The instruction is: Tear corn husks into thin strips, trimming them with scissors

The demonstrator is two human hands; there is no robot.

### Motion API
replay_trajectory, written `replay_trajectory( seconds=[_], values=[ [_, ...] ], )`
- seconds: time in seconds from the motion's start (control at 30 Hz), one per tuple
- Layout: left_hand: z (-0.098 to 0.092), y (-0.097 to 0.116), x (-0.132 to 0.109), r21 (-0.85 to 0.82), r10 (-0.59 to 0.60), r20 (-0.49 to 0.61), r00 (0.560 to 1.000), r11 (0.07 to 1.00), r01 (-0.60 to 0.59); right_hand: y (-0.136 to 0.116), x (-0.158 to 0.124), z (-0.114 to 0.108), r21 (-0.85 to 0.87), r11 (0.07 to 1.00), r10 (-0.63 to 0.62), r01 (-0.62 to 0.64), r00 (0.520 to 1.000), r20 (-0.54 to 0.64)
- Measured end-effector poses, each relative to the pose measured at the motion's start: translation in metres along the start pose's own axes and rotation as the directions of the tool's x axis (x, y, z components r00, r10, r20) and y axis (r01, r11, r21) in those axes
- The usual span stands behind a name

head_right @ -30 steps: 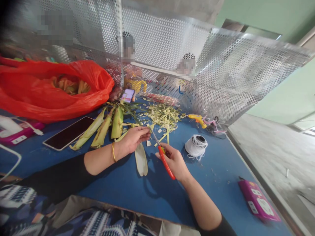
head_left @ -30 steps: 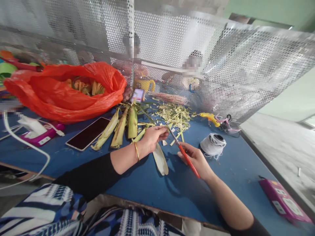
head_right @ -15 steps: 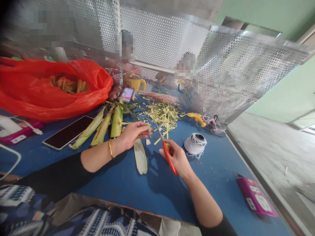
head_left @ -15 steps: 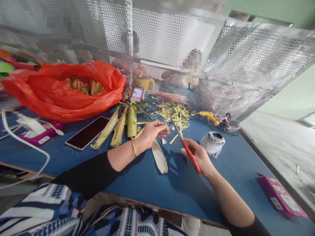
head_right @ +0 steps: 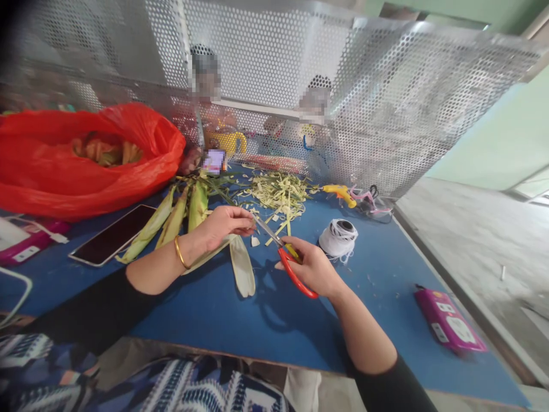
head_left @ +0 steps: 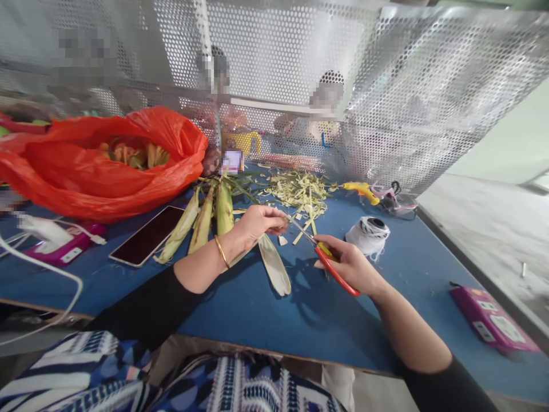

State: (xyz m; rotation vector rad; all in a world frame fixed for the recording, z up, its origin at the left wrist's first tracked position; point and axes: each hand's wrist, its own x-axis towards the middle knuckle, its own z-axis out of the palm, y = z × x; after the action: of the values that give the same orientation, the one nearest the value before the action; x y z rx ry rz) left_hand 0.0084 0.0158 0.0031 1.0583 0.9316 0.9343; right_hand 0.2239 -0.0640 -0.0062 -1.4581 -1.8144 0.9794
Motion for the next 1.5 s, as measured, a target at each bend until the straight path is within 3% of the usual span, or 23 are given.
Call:
replay_trajectory(
  seconds=[0.2,0.5,0.6,0.77,1.0,1.23,1.5],
  values=[
    [-0.003,0.002,0.002,0.074,-0.038,0.054,0.998,0.997,0.034,-0.002,-0.001,-0.001,0.005,1.000,-0.005,0.005,1.000,0.021],
    [-0.007,-0.003,0.006,0.047,-0.063,0.080,0.995,0.997,0.060,-0.003,-0.004,-0.001,-0.009,1.000,-0.003,0.003,1.000,0.010],
    [-0.006,-0.002,0.006,0.038,-0.089,0.060,0.994,0.996,0.087,-0.003,-0.003,0.000,-0.014,0.999,0.034,-0.035,0.999,-0.016],
    [-0.004,0.000,0.002,-0.035,-0.058,0.008,0.998,0.998,0.058,-0.001,0.000,0.002,-0.004,0.999,0.035,-0.036,0.987,-0.154],
    [-0.004,-0.005,0.004,-0.238,-0.028,-0.027,0.999,0.971,0.020,-0.003,0.001,0.006,0.033,0.999,-0.004,0.007,0.996,-0.089],
    [0.000,-0.002,0.003,-0.291,0.050,-0.022,0.999,0.955,-0.054,-0.003,0.001,0.010,0.025,1.000,0.008,-0.005,0.994,-0.106],
    [0.008,-0.002,-0.004,-0.374,-0.010,-0.158,0.987,0.926,-0.050,-0.004,-0.002,0.011,-0.078,0.996,-0.043,0.034,0.992,-0.118]
  ],
)
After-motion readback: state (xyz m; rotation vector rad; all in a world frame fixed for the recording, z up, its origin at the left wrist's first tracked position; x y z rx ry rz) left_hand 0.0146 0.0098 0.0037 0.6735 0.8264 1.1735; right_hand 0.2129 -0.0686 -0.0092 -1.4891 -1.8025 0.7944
